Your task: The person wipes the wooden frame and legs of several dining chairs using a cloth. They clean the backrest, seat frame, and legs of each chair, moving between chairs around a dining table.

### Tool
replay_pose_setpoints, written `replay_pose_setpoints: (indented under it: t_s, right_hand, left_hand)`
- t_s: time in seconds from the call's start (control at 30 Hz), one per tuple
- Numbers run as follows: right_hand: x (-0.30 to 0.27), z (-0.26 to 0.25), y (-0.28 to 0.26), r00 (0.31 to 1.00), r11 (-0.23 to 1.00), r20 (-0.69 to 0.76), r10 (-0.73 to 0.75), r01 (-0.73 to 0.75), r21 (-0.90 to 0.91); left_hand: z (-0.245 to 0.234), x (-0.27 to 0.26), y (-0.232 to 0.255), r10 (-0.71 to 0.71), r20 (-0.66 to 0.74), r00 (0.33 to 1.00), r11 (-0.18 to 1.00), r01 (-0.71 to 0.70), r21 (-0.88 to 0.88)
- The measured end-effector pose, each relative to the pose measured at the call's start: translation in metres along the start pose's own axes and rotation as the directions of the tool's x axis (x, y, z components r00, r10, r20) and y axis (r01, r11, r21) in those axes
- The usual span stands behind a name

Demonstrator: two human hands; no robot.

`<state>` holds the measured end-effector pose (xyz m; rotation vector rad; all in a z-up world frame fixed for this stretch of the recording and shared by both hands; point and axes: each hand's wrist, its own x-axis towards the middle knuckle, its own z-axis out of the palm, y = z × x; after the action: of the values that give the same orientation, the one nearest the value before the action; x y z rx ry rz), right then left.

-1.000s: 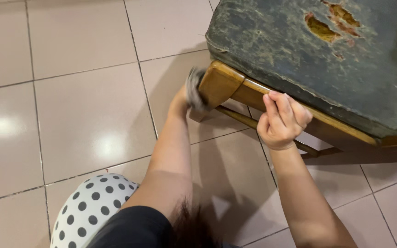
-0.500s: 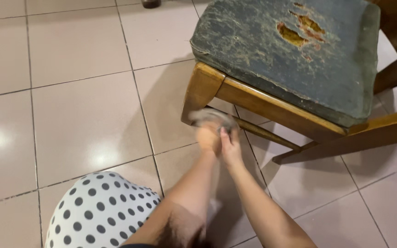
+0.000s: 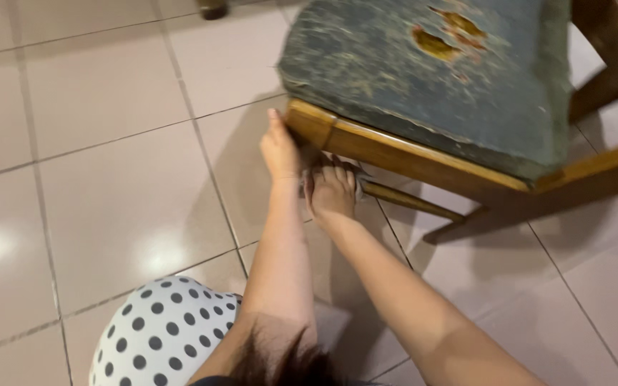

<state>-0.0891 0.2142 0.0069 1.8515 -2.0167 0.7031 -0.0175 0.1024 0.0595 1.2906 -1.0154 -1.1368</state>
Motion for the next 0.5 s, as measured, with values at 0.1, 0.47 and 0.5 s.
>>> replay_pose_setpoints:
  t_s: [0.1,0.47,0.5]
  right_hand:
    - [-0.033,-0.027,0.044,0.98,0.999,0.195,0.04,-0.043,0.009]
    - [-0.088,-0.043,0.095,0.964,0.974,-0.149,0.222,-0.214,0.07]
    - [-0.07,-0.028,0.073,0.972,0.965,-0.136,0.191,-0.161,0.208]
  left_hand:
    - [0.003,-0.001,0.0,-0.013,0.033,0.999,0.999,0.014,-0.049]
    - [0.005,0.001,-0.029,0.051,0.106,0.993,0.928,-0.008,-0.374]
    - [0.006,0.008,-0.032,0.047,0.125,0.991,0.925,0.004,-0.379]
